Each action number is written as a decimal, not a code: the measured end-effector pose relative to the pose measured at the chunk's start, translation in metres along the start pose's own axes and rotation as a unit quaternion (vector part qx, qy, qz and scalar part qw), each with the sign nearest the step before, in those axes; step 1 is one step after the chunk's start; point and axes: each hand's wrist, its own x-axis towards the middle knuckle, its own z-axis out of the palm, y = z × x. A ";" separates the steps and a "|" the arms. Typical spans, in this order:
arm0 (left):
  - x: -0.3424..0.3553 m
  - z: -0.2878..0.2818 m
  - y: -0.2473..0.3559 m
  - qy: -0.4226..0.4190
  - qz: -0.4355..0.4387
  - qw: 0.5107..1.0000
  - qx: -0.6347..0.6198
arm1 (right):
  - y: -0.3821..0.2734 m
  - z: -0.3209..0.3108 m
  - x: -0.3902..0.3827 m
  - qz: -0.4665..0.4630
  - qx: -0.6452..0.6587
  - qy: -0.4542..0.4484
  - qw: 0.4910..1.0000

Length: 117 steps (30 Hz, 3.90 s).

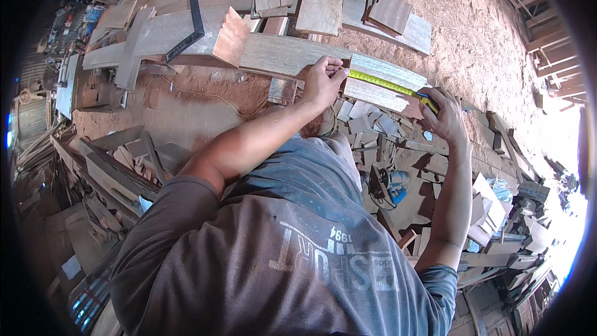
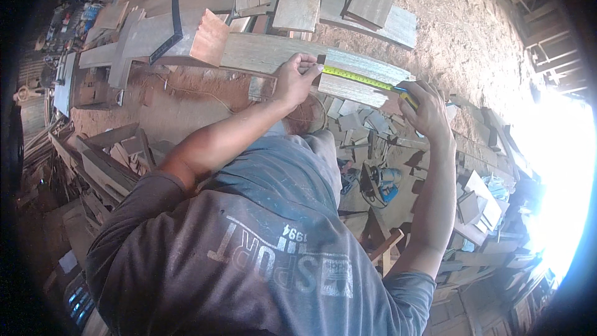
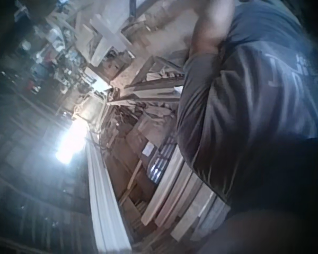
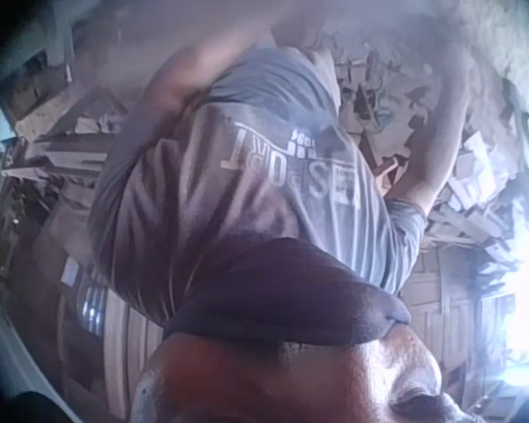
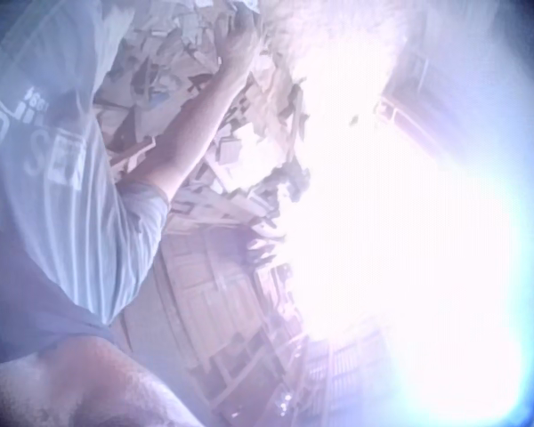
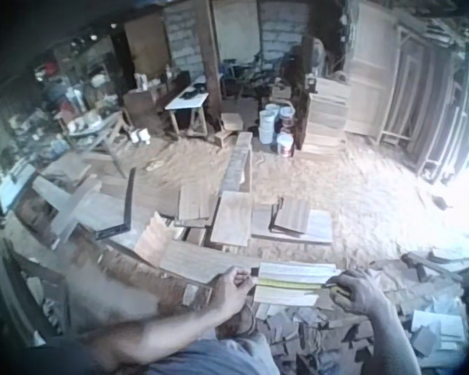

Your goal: The person measures and marks a wooden plank using a tape measure and square, then cuts it with a handheld circular saw. The person stacks the cut pieces on the workbench.

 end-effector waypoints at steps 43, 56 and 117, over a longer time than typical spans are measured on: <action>-0.021 0.029 0.012 0.077 0.077 0.984 0.138 | 0.024 0.056 -0.030 -0.058 -0.106 0.191 0.974; -0.015 0.031 -0.005 0.082 0.119 0.983 0.117 | -0.062 0.065 -0.006 0.213 0.529 0.197 0.797; -0.014 0.023 0.002 0.016 0.118 0.983 0.142 | -0.053 0.112 -0.007 0.075 0.260 0.393 0.879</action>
